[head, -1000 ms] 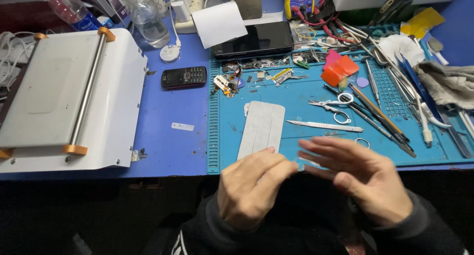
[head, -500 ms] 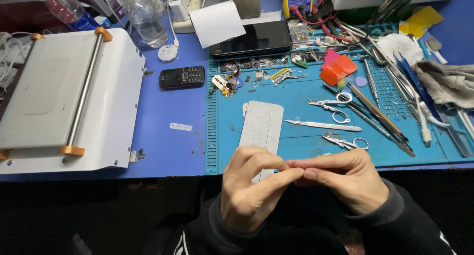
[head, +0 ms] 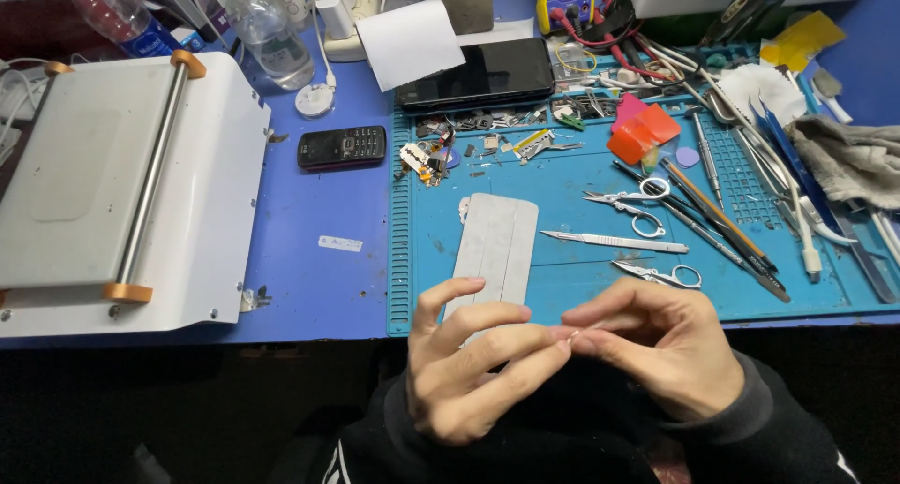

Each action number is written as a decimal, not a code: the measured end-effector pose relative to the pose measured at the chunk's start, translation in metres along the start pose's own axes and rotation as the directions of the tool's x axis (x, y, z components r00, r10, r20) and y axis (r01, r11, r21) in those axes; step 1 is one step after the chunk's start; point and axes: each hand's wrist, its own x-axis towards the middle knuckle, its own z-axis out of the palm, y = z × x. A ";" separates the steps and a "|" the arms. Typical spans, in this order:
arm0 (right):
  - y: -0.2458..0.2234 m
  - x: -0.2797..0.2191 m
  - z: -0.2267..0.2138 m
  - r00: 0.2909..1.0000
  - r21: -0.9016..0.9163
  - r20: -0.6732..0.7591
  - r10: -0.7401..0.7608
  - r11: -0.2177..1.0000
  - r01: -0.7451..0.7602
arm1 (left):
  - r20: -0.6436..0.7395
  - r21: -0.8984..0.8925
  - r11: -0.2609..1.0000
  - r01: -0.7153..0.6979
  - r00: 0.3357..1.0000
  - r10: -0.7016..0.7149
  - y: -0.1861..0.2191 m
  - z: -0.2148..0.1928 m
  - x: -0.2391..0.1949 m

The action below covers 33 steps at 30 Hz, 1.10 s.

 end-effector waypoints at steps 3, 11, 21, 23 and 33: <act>-0.006 0.000 -0.002 0.997 -0.121 0.072 -0.030 0.992 0.038 | 0.050 -0.051 0.998 -0.047 0.998 0.049 -0.006 -0.005 -0.001; -0.021 0.003 0.016 0.965 -0.201 0.173 -0.198 0.952 0.231 | 0.104 0.041 0.992 -0.123 0.988 0.119 -0.006 -0.004 0.004; -0.047 -0.001 0.030 0.887 -0.462 0.068 -0.457 0.774 0.434 | 0.082 0.194 0.980 0.047 0.995 -0.064 0.010 0.007 0.015; -0.053 -0.004 0.029 0.875 -0.487 0.018 -0.484 0.760 0.430 | 0.083 0.221 0.973 0.069 0.993 -0.089 0.011 0.006 0.014; -0.028 -0.001 0.004 0.955 -0.442 -0.086 -0.286 0.869 0.220 | 0.133 -0.035 0.997 0.071 0.989 -0.066 0.010 0.008 0.019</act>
